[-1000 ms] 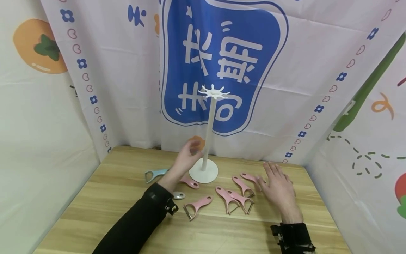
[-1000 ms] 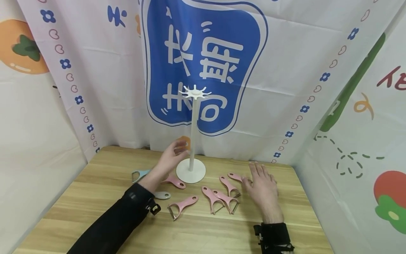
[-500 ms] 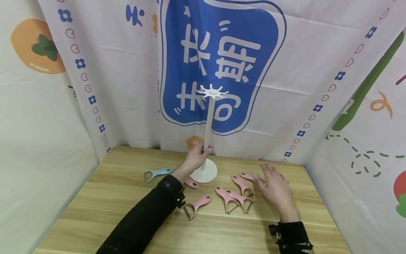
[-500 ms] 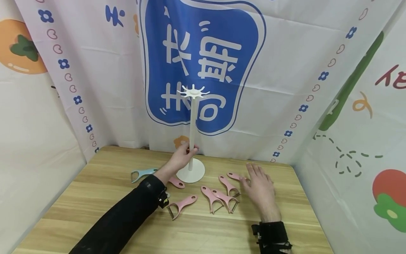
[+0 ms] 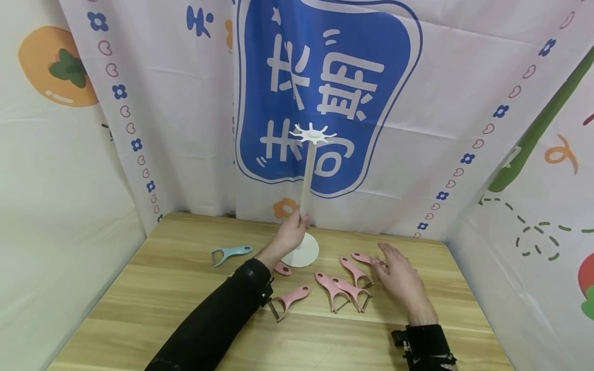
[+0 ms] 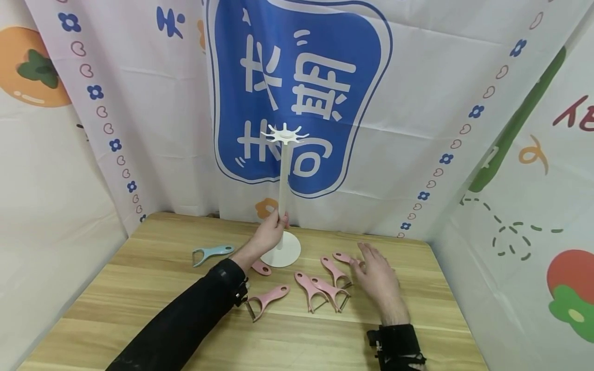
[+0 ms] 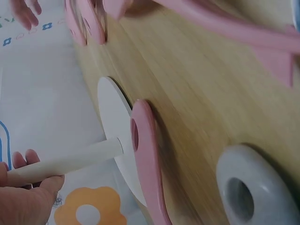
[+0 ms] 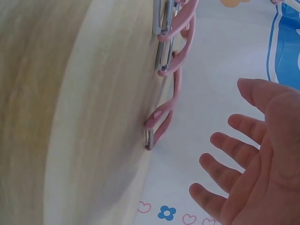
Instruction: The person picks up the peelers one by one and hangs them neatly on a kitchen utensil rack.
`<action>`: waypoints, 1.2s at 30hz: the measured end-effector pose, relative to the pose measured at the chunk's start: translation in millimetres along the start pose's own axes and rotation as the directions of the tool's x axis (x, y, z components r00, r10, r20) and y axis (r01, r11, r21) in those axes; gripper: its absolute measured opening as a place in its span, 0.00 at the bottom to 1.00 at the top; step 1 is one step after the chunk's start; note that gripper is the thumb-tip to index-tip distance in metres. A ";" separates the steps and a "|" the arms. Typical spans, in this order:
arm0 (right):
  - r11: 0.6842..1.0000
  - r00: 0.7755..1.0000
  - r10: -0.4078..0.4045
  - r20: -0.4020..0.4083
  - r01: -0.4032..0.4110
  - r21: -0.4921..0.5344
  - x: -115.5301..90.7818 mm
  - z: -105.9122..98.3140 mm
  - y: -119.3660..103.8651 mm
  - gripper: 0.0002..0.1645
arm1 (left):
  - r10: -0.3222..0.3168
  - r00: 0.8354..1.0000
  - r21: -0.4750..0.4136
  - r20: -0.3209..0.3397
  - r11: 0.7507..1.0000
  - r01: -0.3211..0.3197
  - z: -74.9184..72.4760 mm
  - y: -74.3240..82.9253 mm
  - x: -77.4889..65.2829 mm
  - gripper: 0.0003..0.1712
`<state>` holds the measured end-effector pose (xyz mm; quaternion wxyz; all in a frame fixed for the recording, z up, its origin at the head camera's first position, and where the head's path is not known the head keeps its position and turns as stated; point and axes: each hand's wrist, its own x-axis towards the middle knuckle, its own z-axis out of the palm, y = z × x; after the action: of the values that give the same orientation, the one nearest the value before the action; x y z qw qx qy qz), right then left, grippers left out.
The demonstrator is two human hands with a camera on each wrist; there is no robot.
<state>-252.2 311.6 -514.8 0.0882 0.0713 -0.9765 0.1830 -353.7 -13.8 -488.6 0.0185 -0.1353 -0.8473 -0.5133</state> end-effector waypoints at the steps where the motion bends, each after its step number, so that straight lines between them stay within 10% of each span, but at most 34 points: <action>1: 1.000 1.000 -0.004 0.002 0.004 0.010 0.3 0.6 -0.2 0.41 | -0.004 1.000 -0.002 0.002 1.000 0.004 0.0 -0.2 0.1 0.17; 36: 0.993 0.980 -0.112 0.163 0.118 -0.030 47.7 31.1 12.5 0.20 | -0.031 0.997 -0.039 0.071 0.999 0.034 -4.3 3.4 -1.5 0.14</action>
<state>-305.4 306.5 -538.2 0.0210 0.1403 -0.9782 0.1520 -351.8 -16.4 -483.9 -0.0226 -0.1396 -0.8390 -0.5255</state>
